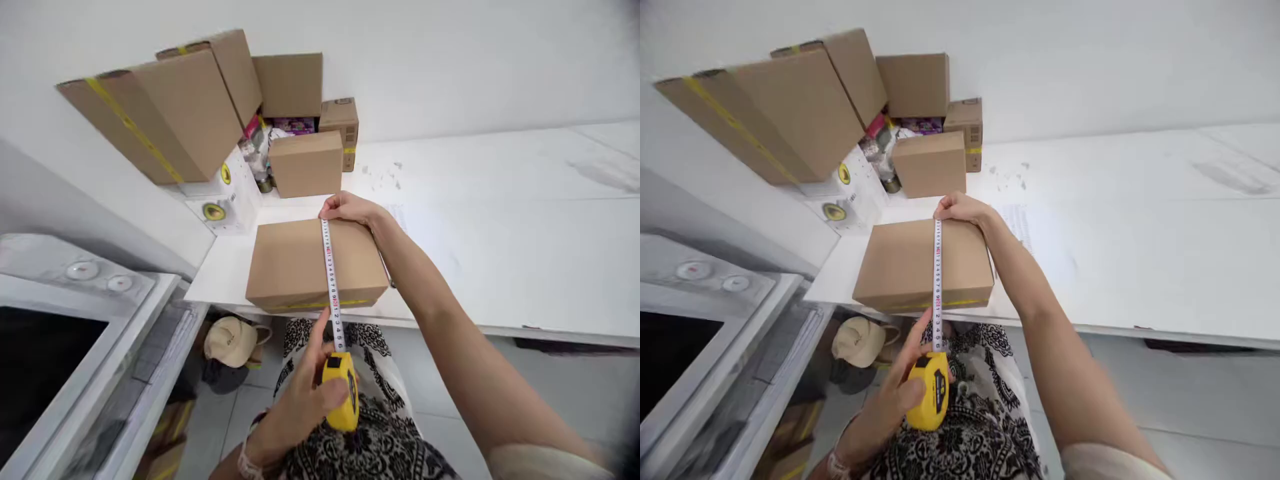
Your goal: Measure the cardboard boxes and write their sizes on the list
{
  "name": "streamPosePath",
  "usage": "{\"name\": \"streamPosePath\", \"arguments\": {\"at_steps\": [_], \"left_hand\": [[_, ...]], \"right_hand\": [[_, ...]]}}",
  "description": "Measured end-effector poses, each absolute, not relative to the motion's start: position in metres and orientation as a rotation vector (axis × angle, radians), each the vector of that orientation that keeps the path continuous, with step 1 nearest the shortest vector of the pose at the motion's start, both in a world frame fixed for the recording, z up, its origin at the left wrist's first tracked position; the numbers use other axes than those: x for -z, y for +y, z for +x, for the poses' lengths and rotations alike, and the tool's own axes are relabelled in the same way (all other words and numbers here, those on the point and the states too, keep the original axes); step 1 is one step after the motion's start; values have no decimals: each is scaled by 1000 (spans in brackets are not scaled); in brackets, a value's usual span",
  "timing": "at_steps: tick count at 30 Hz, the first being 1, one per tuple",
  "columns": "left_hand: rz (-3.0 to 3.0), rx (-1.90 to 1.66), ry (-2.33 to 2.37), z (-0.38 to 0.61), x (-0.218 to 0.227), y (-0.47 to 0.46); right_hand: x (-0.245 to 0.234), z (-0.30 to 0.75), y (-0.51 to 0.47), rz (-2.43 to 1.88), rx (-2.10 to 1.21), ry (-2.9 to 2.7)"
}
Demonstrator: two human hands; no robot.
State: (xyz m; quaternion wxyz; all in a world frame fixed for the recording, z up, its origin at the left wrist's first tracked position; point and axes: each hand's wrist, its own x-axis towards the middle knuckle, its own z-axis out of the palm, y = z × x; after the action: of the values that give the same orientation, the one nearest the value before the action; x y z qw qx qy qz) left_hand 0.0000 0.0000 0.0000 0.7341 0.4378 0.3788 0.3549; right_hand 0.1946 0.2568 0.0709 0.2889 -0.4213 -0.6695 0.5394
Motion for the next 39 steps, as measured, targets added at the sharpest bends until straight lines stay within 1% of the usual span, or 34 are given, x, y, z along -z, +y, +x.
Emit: {"name": "streamPosePath", "arguments": {"at_steps": [4,10,15,20,25,29,32,35,39], "left_hand": [[966,-783,828,4,2,3],[962,-738,891,7,-15,4],[930,-735,903,7,-19,4],[939,-713,899,6,-19,3],[876,-754,864,8,-13,2],[645,-779,720,9,-8,9],[527,-786,673,10,-9,18],[489,-744,710,10,-11,26],[606,-794,875,9,-10,30]], "right_hand": [[-71,199,229,-979,-1371,-1663],[-69,195,255,-1153,-1407,-1746],[-64,194,261,-1149,-1378,-1718],[-62,192,268,-1161,-1439,-1788],[-44,191,294,-1059,-1449,-1879],[-23,189,316,-892,-1488,-1907],[-16,186,326,-896,-1505,-1861],[-21,184,330,-899,-1459,-1859],[-50,190,312,-684,-1300,-1872]]}}
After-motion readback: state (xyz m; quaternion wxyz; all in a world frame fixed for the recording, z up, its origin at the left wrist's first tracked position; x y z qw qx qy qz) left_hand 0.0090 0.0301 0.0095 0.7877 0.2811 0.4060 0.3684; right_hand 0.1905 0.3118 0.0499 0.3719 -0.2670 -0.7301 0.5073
